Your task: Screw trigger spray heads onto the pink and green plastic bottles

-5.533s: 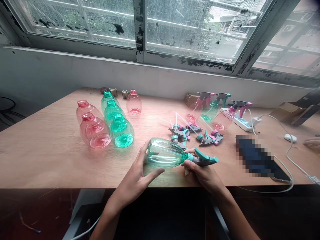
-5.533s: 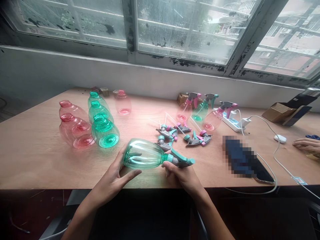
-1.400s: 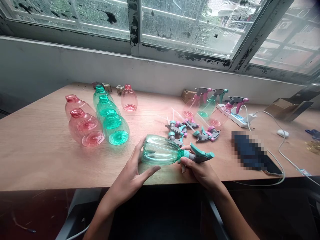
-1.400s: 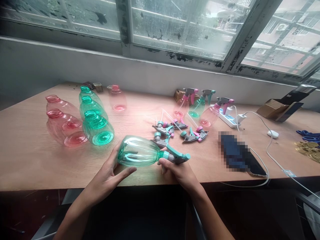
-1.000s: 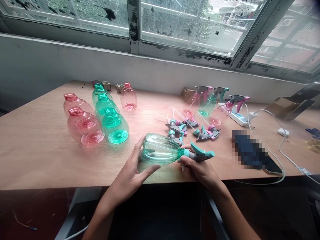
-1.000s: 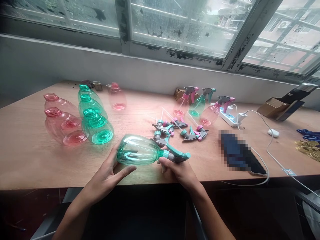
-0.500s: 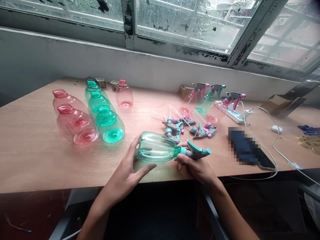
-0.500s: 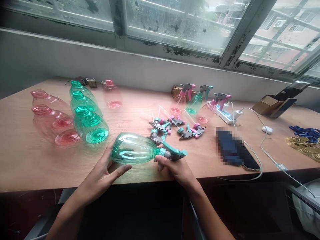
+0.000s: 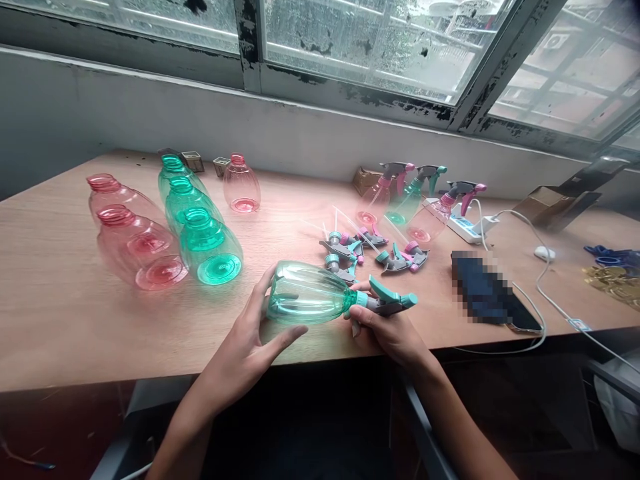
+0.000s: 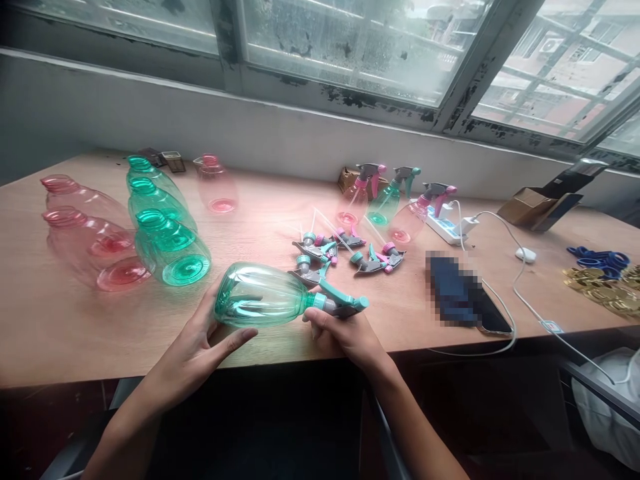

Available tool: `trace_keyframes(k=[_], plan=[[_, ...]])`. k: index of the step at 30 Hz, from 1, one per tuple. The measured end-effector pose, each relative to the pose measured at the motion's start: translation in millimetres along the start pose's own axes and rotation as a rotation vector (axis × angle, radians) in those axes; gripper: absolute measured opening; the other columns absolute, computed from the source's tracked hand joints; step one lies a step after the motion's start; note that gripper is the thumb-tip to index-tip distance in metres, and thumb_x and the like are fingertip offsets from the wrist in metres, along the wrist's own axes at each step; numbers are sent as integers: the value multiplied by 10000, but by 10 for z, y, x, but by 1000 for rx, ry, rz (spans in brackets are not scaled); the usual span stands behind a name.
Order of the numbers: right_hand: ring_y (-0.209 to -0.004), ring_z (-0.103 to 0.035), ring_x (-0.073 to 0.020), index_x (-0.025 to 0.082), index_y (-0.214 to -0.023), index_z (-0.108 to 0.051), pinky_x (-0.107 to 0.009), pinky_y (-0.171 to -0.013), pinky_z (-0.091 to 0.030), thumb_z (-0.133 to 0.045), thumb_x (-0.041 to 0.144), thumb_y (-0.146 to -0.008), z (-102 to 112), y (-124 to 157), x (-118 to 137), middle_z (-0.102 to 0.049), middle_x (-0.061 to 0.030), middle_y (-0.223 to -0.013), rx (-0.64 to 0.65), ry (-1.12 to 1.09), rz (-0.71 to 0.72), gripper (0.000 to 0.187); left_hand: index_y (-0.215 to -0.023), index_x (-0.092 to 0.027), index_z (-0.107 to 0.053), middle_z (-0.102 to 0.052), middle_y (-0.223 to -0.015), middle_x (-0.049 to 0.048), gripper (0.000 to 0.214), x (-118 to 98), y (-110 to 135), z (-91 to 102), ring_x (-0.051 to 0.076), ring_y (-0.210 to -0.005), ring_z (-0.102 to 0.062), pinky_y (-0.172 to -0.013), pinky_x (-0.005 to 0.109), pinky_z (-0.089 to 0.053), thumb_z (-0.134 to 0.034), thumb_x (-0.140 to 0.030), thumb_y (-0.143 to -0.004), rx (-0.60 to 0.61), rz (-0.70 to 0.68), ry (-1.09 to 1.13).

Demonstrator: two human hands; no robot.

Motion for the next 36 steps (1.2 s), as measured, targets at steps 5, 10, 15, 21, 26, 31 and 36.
trace_keyframes(k=[5,10,15,21,26,31,36], plan=[[-621,-605,-155,222,-1158,-631,-303,-686,-466,-781,360,-909,-4,-13,2,-689,44,-671,10,-5,9,322,-1612,-377,-223,-411,-1648,38,835,0,-2,0,323,-1514,-406,-1281,491,-301,-709,-462,-938,12,22,25],[-610,-598,-151,222,-1159,-636,-293,-651,-451,-784,363,-906,9,-1,1,-694,39,-696,1,1,4,325,-1609,-376,-228,-424,-1635,39,827,2,-2,-1,321,-1512,-407,-1279,484,-305,-706,-465,-940,10,22,23],[-626,-598,-155,230,-1188,-612,-307,-696,-448,-778,366,-910,22,-8,-6,-688,51,-683,-3,23,2,351,-1610,-392,-217,-412,-1634,31,843,-3,-2,0,312,-1514,-400,-1288,480,-284,-714,-469,-934,3,15,11],[-656,-595,-165,244,-1191,-589,-335,-773,-439,-754,356,-932,9,-25,13,-672,68,-628,19,51,38,327,-1598,-379,-254,-445,-1604,37,806,-8,-14,-5,313,-1487,-433,-1283,493,-287,-706,-476,-938,1,17,0],[-657,-590,-168,246,-1196,-583,-343,-782,-431,-748,352,-937,8,-22,22,-672,70,-621,19,51,42,325,-1598,-390,-250,-397,-1633,17,807,-9,-16,3,297,-1529,-359,-1295,469,-258,-706,-476,-937,-7,5,-16],[-656,-590,-166,247,-1191,-580,-344,-780,-430,-754,353,-930,4,-20,22,-671,71,-627,18,50,31,331,-1593,-408,-252,-405,-1626,2,798,-15,-6,3,288,-1520,-374,-1294,458,-262,-704,-478,-939,-6,8,-13],[-663,-597,-176,237,-1204,-573,-354,-780,-440,-763,368,-917,2,-19,23,-673,62,-643,2,44,14,368,-1593,-411,-254,-427,-1611,7,799,-17,-12,-5,297,-1497,-414,-1283,465,-287,-705,-482,-936,-1,21,-10]])
Point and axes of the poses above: each hand's wrist, its own y-axis away from the middle knuckle, its own z-axis out of the back of the hand, x = y × z, the point moved 3 cm from there along -y, towards the middle knuckle
